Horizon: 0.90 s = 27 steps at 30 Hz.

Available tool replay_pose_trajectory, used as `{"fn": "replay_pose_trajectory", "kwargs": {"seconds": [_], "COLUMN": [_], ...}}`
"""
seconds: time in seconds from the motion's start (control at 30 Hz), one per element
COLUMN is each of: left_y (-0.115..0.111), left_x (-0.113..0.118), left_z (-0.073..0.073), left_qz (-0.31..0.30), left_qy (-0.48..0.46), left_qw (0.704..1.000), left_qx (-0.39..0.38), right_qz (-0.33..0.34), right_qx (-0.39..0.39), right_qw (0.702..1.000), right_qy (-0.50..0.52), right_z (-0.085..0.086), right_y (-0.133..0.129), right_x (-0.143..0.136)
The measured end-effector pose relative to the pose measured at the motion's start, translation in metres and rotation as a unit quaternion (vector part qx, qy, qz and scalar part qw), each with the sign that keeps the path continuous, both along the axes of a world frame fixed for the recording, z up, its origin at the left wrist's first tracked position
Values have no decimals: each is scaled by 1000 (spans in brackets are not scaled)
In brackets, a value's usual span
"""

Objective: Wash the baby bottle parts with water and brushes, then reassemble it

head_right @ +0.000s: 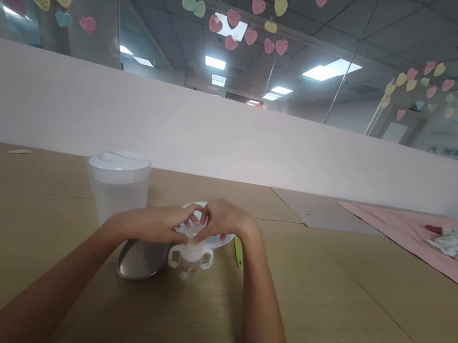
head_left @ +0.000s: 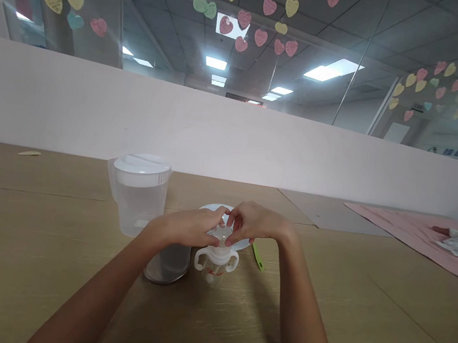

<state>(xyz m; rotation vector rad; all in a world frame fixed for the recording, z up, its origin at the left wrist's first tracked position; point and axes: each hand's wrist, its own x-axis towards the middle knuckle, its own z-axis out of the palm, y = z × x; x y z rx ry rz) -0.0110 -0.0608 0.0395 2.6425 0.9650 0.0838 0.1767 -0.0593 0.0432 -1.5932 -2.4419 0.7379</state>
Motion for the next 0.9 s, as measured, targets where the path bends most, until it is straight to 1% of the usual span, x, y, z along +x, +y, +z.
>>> {"fn": "replay_pose_trajectory", "kwargs": {"seconds": [0.1, 0.2, 0.37, 0.47, 0.6, 0.8, 0.9], "left_y": [2, 2, 5, 12, 16, 8, 8], "left_x": [1, 4, 6, 6, 8, 14, 15], "left_z": [-2, -2, -1, -3, -4, -1, -2], "left_qz": [4, 3, 0, -16, -28, -14, -8], "left_qy": [8, -4, -21, -47, -61, -27, -30], "left_qw": [1000, 1000, 1000, 998, 997, 999, 999], "left_qx": [-3, -4, -20, -35, -48, 16, 26], "right_qz": [-7, -16, -26, -21, -39, -38, -37], "right_qx": [-6, -11, -28, -38, -44, -49, -47], "right_qw": [1000, 1000, 999, 999, 998, 998, 998], "right_qy": [-7, -9, -10, -9, -16, -21, -18], "right_z": [-5, -6, -2, 0, 3, 5, 4], "right_y": [5, 6, 4, 2, -1, -4, -3], "right_x": [0, 0, -1, -2, -5, -8, -9]}}
